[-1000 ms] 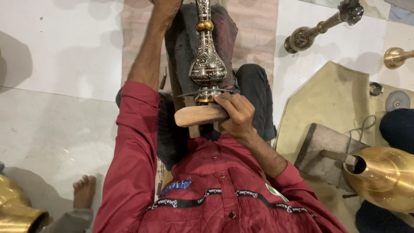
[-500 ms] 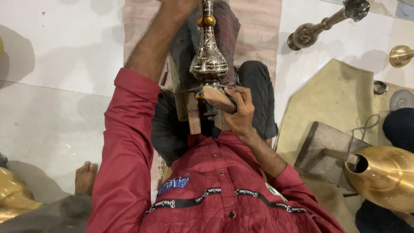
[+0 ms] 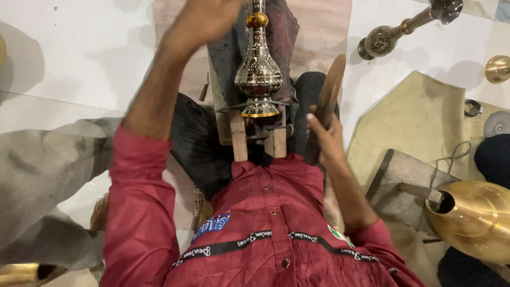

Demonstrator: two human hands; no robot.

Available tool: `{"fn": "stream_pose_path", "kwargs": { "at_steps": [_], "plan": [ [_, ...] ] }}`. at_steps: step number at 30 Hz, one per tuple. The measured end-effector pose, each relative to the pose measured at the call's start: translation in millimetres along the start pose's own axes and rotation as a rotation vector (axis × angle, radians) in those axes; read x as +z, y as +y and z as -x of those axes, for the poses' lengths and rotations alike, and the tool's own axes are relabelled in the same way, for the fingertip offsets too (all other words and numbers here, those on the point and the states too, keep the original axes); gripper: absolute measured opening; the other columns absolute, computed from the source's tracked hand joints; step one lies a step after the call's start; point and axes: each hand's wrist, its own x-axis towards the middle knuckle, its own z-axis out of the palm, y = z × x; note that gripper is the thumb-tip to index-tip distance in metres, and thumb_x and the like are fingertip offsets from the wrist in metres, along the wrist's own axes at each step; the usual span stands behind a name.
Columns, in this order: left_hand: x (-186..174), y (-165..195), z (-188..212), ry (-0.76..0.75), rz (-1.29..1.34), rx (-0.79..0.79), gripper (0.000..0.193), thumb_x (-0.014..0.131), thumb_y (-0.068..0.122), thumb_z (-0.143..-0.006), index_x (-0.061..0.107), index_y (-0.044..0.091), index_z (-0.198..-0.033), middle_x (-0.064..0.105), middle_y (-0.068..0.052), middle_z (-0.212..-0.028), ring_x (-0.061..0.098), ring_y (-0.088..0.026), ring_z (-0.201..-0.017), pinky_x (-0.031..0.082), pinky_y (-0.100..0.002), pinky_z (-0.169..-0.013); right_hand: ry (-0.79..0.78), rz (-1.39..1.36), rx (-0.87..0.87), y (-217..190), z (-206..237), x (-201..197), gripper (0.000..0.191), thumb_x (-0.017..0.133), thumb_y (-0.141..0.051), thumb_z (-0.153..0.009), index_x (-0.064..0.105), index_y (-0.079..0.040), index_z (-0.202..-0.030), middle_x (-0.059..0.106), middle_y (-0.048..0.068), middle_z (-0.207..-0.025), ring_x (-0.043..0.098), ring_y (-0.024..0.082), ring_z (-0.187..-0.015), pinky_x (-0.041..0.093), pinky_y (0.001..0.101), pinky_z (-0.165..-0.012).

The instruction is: The person sits on the floor with a silver vase clamped in a wooden fixture on their lap and hammers a small punch against the vase's surface using a wooden mallet, chasing a decorative pattern. They reposition the vase and punch between strikes and briefly use a small red-handled tool on the vase.

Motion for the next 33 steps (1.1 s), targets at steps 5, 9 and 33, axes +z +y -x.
{"fn": "stream_pose_path", "kwargs": {
  "at_steps": [5,9,33],
  "plan": [
    [-25.1,108.4,73.0,0.042,0.052,0.379,0.028,0.062,-0.002,-0.097,0.064,0.003,-0.125,0.073,-0.016,-0.106,0.074,-0.025,-0.092,0.060,-0.038,-0.079,-0.069,-0.274,-0.036,-39.9,-0.8,-26.8,0.044,0.073,-0.013,-0.103,0.049,0.001,-0.137,0.064,0.007,-0.098,0.064,0.018,-0.086,0.055,0.0326,-0.078],
    [-28.4,145.9,79.8,-0.073,0.182,0.011,0.034,0.072,0.020,-0.107,0.060,0.005,-0.135,0.075,-0.014,-0.092,0.078,-0.019,-0.077,0.058,-0.037,-0.066,-0.120,-0.217,-0.314,-52.5,13.3,-14.2,0.047,0.066,-0.020,-0.103,0.041,-0.010,-0.141,0.064,0.005,-0.101,0.066,0.015,-0.085,0.059,0.0325,-0.075],
    [7.3,134.8,51.4,-0.148,-0.016,0.225,0.044,0.076,0.016,-0.097,0.060,0.010,-0.138,0.072,-0.017,-0.072,0.076,-0.028,-0.068,0.059,-0.041,-0.059,-0.071,1.049,-0.600,-92.7,28.4,-7.3,0.067,0.072,-0.011,-0.095,0.048,-0.012,-0.157,0.060,0.020,-0.109,0.062,0.037,-0.093,0.052,0.0462,-0.081]
  ]
}}
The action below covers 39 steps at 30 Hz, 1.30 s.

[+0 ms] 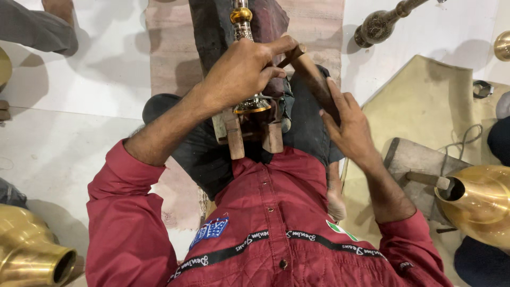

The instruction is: The person sits on the floor with a silver vase clamped in a wooden fixture on their lap and hammers a small punch against the vase's surface using a wooden mallet, chasing a decorative pattern. They reposition the vase and punch between strikes and briefly use a small red-handled tool on the vase.

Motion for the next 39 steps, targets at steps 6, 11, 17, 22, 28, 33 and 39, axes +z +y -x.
{"fn": "stream_pose_path", "kwargs": {
  "at_steps": [6,11,17,22,28,33,39],
  "plan": [
    [-4.0,9.8,-1.7,0.030,-0.008,0.013,0.042,0.077,0.017,-0.095,0.060,0.011,-0.133,0.072,-0.016,-0.072,0.076,-0.029,-0.068,0.058,-0.043,-0.059,0.117,0.151,-0.109,15.5,-8.9,-13.7,0.068,0.074,-0.002,-0.091,0.054,-0.016,-0.155,0.063,0.015,-0.115,0.063,0.034,-0.103,0.052,0.0455,-0.092],
    [-0.1,6.2,-0.3,0.018,0.009,0.017,0.038,0.074,0.011,-0.096,0.060,0.011,-0.131,0.073,-0.014,-0.071,0.077,-0.027,-0.070,0.061,-0.040,-0.059,0.175,-0.721,0.016,20.3,-12.7,-26.6,0.066,0.068,0.005,-0.100,0.045,-0.016,-0.158,0.060,0.009,-0.139,0.060,0.020,-0.128,0.051,0.0341,-0.111],
    [8.9,-1.1,1.0,0.047,0.012,0.089,0.041,0.063,-0.004,-0.096,0.059,0.010,-0.134,0.076,-0.015,-0.082,0.080,-0.022,-0.083,0.066,-0.034,-0.066,0.219,-0.232,-0.117,22.0,-13.6,-39.7,0.067,0.070,0.011,-0.099,0.048,-0.008,-0.160,0.057,0.014,-0.125,0.061,0.023,-0.119,0.052,0.0328,-0.105],
    [9.4,1.7,3.4,-0.009,-0.025,0.047,0.041,0.065,-0.003,-0.097,0.062,0.012,-0.134,0.076,-0.014,-0.079,0.080,-0.021,-0.080,0.066,-0.035,-0.064,0.246,-0.404,-0.086,21.7,-14.7,-36.2,0.066,0.068,0.009,-0.102,0.044,-0.007,-0.161,0.055,0.011,-0.130,0.057,0.020,-0.123,0.051,0.0335,-0.107],
    [5.5,2.2,3.1,0.038,-0.018,0.111,0.050,0.062,-0.009,-0.090,0.059,0.009,-0.137,0.077,-0.015,-0.085,0.080,-0.023,-0.087,0.067,-0.034,-0.071,0.173,-0.453,-0.103,15.6,-8.4,-34.3,0.063,0.067,0.008,-0.102,0.047,-0.010,-0.158,0.057,0.011,-0.133,0.062,0.021,-0.125,0.056,0.0341,-0.111],
    [5.2,3.0,1.9,0.053,0.032,0.112,0.052,0.061,-0.012,-0.089,0.059,0.009,-0.137,0.077,-0.016,-0.088,0.080,-0.023,-0.088,0.067,-0.033,-0.071,0.250,-0.203,-0.156,18.8,-8.4,-37.0,0.066,0.071,0.010,-0.099,0.049,-0.010,-0.158,0.058,0.014,-0.129,0.061,0.025,-0.124,0.052,0.0350,-0.108],
    [0.7,7.3,0.4,-0.041,-0.041,-0.013,0.042,0.071,0.001,-0.095,0.062,0.013,-0.135,0.075,-0.018,-0.074,0.079,-0.025,-0.075,0.063,-0.040,-0.066,0.222,-0.258,-0.068,26.2,-5.4,-33.3,0.068,0.067,0.011,-0.100,0.048,-0.014,-0.161,0.057,0.015,-0.134,0.062,0.024,-0.122,0.056,0.0326,-0.102]
  ]
}}
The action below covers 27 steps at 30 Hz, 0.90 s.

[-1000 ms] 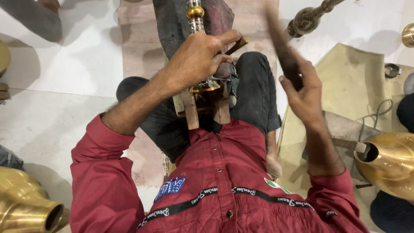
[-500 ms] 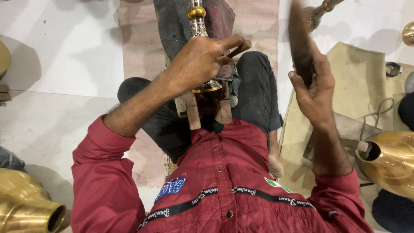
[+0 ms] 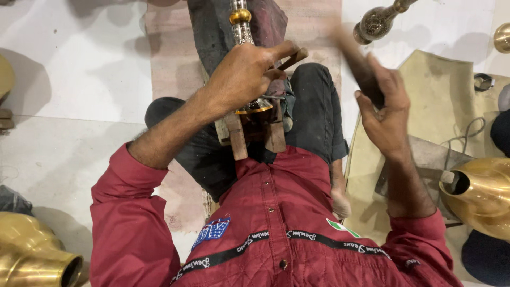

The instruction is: The person sits on the floor with a silver vase clamped in a wooden fixture on their lap and hammers a small punch against the vase's surface using a wooden mallet, chasing a decorative pattern. They reposition the vase and punch between strikes and briefly use a small red-handled tool on the vase.

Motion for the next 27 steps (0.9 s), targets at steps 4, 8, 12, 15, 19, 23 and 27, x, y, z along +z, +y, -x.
{"fn": "stream_pose_path", "kwargs": {
  "at_steps": [4,8,12,15,19,23,27],
  "plan": [
    [0.2,-1.1,0.5,0.053,0.092,0.095,0.048,0.067,-0.007,-0.090,0.059,0.008,-0.134,0.076,-0.018,-0.085,0.079,-0.023,-0.089,0.067,-0.035,-0.070,0.036,0.052,-0.051,-0.7,4.7,2.0,0.071,0.068,0.011,-0.100,0.048,-0.016,-0.162,0.056,0.016,-0.137,0.061,0.025,-0.126,0.055,0.0356,-0.109],
    [2.8,-5.3,-1.2,0.028,0.052,0.099,0.046,0.066,-0.008,-0.093,0.060,0.010,-0.135,0.077,-0.018,-0.085,0.079,-0.024,-0.088,0.067,-0.034,-0.068,0.045,-0.481,0.110,-3.4,2.1,-0.4,0.067,0.067,0.005,-0.102,0.041,-0.014,-0.161,0.058,0.010,-0.139,0.062,0.019,-0.125,0.057,0.0337,-0.109],
    [2.3,-7.5,-2.4,0.034,0.059,0.103,0.052,0.061,-0.013,-0.088,0.059,0.008,-0.136,0.076,-0.018,-0.084,0.080,-0.023,-0.091,0.068,-0.032,-0.072,-0.015,0.191,-0.093,-8.6,2.5,-6.2,0.065,0.069,0.013,-0.099,0.052,-0.006,-0.158,0.057,0.016,-0.135,0.060,0.025,-0.127,0.055,0.0371,-0.109],
    [1.6,-6.1,-1.9,0.026,0.061,0.091,0.043,0.068,-0.005,-0.092,0.063,0.010,-0.131,0.077,-0.016,-0.078,0.080,-0.023,-0.081,0.065,-0.034,-0.065,0.013,-0.066,-0.059,-11.6,1.9,-4.6,0.057,0.067,0.011,-0.102,0.049,-0.002,-0.154,0.056,0.015,-0.137,0.060,0.026,-0.131,0.052,0.0377,-0.117],
    [1.0,-4.5,-2.0,0.011,0.044,0.061,0.041,0.067,-0.006,-0.093,0.063,0.009,-0.131,0.076,-0.016,-0.077,0.080,-0.022,-0.080,0.066,-0.033,-0.065,0.013,-0.004,-0.050,-13.8,1.5,-2.8,0.060,0.066,0.011,-0.100,0.050,-0.004,-0.156,0.056,0.016,-0.136,0.062,0.027,-0.131,0.055,0.0373,-0.116],
    [0.0,-4.0,-0.7,0.015,0.073,0.060,0.044,0.067,-0.007,-0.092,0.062,0.010,-0.133,0.076,-0.016,-0.081,0.080,-0.022,-0.083,0.067,-0.034,-0.068,0.013,0.025,-0.046,-14.2,3.6,-2.3,0.061,0.067,0.012,-0.099,0.050,-0.004,-0.156,0.056,0.017,-0.138,0.061,0.028,-0.133,0.053,0.0383,-0.114],
    [-2.6,-4.2,-1.0,0.079,0.131,0.187,0.053,0.068,-0.009,-0.087,0.061,0.011,-0.136,0.078,-0.016,-0.096,0.080,-0.023,-0.088,0.067,-0.034,-0.075,0.049,-0.196,0.030,-11.3,3.7,-1.0,0.062,0.066,0.010,-0.102,0.048,-0.007,-0.159,0.056,0.015,-0.139,0.062,0.022,-0.130,0.055,0.0345,-0.111]
  ]
}}
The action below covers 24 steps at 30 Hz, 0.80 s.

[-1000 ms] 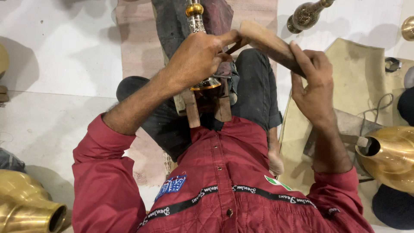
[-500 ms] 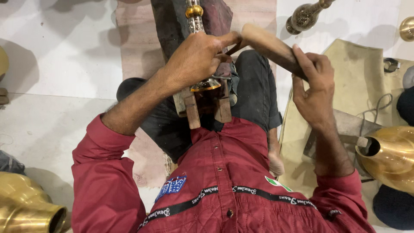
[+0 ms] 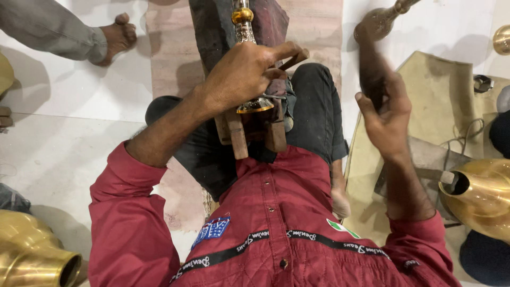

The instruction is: The person sits on the floor with a silver vase clamped in a wooden fixture on their lap and hammers a small punch against the vase's surface using a wooden mallet, chasing a decorative pattern. They reposition the vase and punch between strikes and briefly use a small red-handled tool on the vase.

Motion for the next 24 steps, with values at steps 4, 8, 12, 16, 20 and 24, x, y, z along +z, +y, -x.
{"fn": "stream_pose_path", "kwargs": {
  "at_steps": [4,8,12,16,20,24],
  "plan": [
    [-1.9,-0.5,-1.3,-0.034,-0.047,-0.029,0.051,0.070,-0.006,-0.088,0.062,0.011,-0.136,0.076,-0.018,-0.089,0.079,-0.025,-0.084,0.065,-0.037,-0.071,0.011,0.275,-0.104,1.9,-1.5,-0.2,0.064,0.068,0.010,-0.100,0.052,-0.012,-0.158,0.058,0.013,-0.135,0.060,0.024,-0.123,0.053,0.0333,-0.106],
    [-0.1,-1.4,-1.1,-0.026,-0.094,-0.023,0.045,0.075,0.002,-0.091,0.063,0.012,-0.134,0.075,-0.017,-0.085,0.078,-0.026,-0.077,0.064,-0.039,-0.067,0.042,-0.331,0.125,-1.3,-2.5,-1.0,0.063,0.066,0.007,-0.102,0.045,-0.013,-0.158,0.059,0.004,-0.128,0.060,0.011,-0.109,0.052,0.0269,-0.088],
    [1.4,-4.5,0.2,-0.093,-0.163,-0.099,0.039,0.073,0.003,-0.096,0.062,0.011,-0.132,0.074,-0.016,-0.080,0.077,-0.024,-0.073,0.064,-0.037,-0.066,0.015,0.554,-0.221,-4.3,-2.5,-3.2,0.066,0.071,0.012,-0.095,0.052,-0.012,-0.153,0.057,0.010,-0.130,0.061,0.023,-0.114,0.056,0.0351,-0.096],
    [1.5,-6.4,2.6,-0.045,-0.091,-0.031,0.048,0.072,-0.001,-0.091,0.062,0.011,-0.136,0.074,-0.018,-0.084,0.078,-0.025,-0.076,0.064,-0.038,-0.068,-0.029,0.110,-0.065,0.1,0.1,-1.2,0.064,0.068,0.014,-0.102,0.048,-0.009,-0.158,0.056,0.010,-0.135,0.061,0.019,-0.124,0.057,0.0363,-0.105],
    [1.9,-5.5,1.1,-0.013,-0.069,-0.004,0.046,0.074,0.004,-0.092,0.062,0.012,-0.135,0.077,-0.016,-0.089,0.079,-0.023,-0.081,0.065,-0.037,-0.071,0.023,0.333,-0.166,7.2,1.9,-1.2,0.063,0.069,0.016,-0.101,0.051,-0.010,-0.156,0.054,0.013,-0.135,0.062,0.019,-0.124,0.061,0.0351,-0.108],
    [-0.5,-2.8,2.2,-0.073,-0.048,-0.133,0.047,0.077,0.007,-0.093,0.063,0.015,-0.137,0.075,-0.018,-0.083,0.078,-0.023,-0.073,0.064,-0.039,-0.068,0.015,0.009,-0.033,9.5,1.1,-1.9,0.066,0.066,0.011,-0.104,0.048,-0.015,-0.162,0.058,0.009,-0.131,0.057,0.017,-0.119,0.049,0.0275,-0.104]
  ]
}}
